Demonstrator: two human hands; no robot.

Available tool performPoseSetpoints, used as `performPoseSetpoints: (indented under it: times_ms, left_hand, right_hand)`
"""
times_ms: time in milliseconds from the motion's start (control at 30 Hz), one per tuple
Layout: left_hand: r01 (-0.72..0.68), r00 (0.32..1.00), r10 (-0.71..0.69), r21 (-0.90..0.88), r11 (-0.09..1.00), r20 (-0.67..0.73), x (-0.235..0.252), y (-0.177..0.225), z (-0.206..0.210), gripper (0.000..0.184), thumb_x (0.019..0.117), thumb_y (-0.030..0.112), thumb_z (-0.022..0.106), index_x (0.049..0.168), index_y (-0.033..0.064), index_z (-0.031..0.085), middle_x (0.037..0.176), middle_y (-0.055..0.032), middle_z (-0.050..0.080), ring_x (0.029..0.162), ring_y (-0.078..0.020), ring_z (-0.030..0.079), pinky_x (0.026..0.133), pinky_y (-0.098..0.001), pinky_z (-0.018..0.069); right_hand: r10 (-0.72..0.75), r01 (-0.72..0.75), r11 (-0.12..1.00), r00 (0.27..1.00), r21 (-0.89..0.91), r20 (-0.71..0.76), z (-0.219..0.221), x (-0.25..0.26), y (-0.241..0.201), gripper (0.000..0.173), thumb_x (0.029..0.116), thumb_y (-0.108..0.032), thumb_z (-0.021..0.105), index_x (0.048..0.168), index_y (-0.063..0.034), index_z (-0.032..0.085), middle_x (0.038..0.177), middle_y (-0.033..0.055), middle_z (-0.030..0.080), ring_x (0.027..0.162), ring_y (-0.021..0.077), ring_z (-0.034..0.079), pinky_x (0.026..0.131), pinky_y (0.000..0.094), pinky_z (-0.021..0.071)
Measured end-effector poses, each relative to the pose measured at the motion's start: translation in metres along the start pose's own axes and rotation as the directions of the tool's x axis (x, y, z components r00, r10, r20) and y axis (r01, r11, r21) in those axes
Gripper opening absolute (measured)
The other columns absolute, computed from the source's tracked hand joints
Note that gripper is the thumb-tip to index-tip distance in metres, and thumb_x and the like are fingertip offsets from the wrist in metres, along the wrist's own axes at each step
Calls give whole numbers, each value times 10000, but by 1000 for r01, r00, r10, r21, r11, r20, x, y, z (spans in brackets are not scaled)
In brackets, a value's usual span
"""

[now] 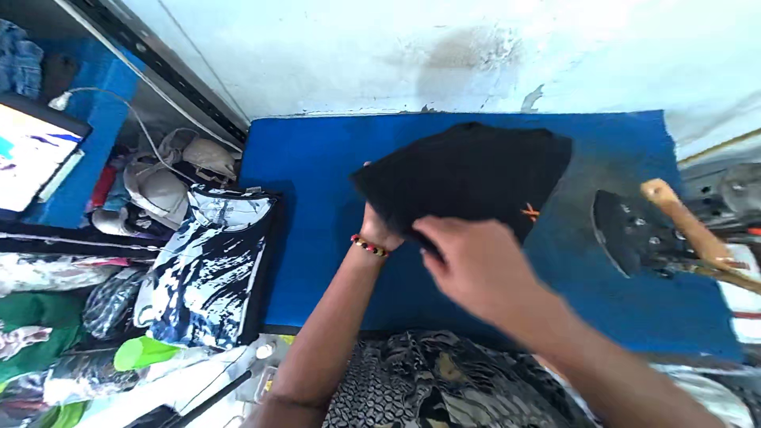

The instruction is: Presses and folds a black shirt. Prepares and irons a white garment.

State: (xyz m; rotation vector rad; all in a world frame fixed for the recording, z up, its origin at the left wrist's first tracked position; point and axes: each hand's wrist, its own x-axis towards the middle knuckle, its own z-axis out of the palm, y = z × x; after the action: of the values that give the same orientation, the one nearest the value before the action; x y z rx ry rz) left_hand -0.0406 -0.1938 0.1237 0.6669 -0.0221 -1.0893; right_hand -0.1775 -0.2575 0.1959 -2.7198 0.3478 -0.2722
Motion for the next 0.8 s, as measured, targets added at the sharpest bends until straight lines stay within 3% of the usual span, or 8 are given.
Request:
performPoseSetpoints:
  times_ms: [67,167,233,333,467,567,633,800]
  left_hand:
    - [-29,996,34,51,998,-84,-5,-21,-32,684,1026,698,161,999,277,700,908,66,746,872,-55,711,754,-279,604]
    - [107,898,15,251,962,-440,-21,-44,-76,812,1030,674,60,1364,139,572,1206,-85,704,1098,-205,680,907,-438,577]
    - [314,828,-6,455,833,-561,-38,-58,-110,713,1093,529,53,1562,95,371,1555,-133,473,1402,-283,482,1100,-533,425]
    - [427,745,196,682,594,-638,-53,-78,-127,430,1115,250,426,1465,7,483,1455,-229,523,1294,-311,555,1020,-480,491]
    - [498,784,314,845,194,-535,-40,-76,-127,339,1056,171,573,1309,-50,616,1296,-245,640,1153,-318,647,991,-469,516]
    - [572,790,276,820,-7,-548,-26,-65,-127,305,1038,158,607,1240,-66,648,1241,-262,662,1155,-360,650,1046,-499,480]
    - [584,790,253,811,-34,-558,-23,-60,-133,274,1040,142,599,1205,-71,653,1183,-270,679,1124,-373,659,1027,-519,482]
    - [522,834,356,810,-266,-421,-30,-79,-115,316,1060,154,525,1261,-62,638,1401,-285,548,1332,-439,516,1098,-584,416]
  right_hand:
    - [-6,2,1000,989,27,147,31,-29,1,260,919,-117,681,1149,3,702,862,190,708,687,373,713,550,511,567]
    - [-94,-89,962,780,259,619,34,-66,39,518,1035,-229,601,1508,-49,492,1343,253,599,1207,439,614,953,587,522]
    - [46,-167,969,847,183,530,25,-93,108,583,985,-274,671,1507,-77,506,1434,254,563,1332,460,533,1042,652,452]
    - [432,-419,897,898,-141,87,-4,-140,270,718,899,-204,795,1497,20,467,1448,372,482,1308,619,462,976,803,385]
    - [801,-808,562,585,-179,-129,-33,-192,427,824,885,-265,820,1463,105,365,1249,510,498,1137,738,487,862,861,380]
    - [934,-935,352,354,-34,-54,-34,-178,440,819,925,-336,777,1470,107,356,1227,493,534,1129,676,546,900,805,420]
    - [955,-959,242,262,146,140,-41,-167,448,704,988,-429,672,1411,93,463,1173,314,631,993,384,664,863,555,543]
    - [864,-922,367,388,126,322,-54,-101,362,484,1011,-372,646,1158,85,581,835,126,604,669,185,599,650,392,555]
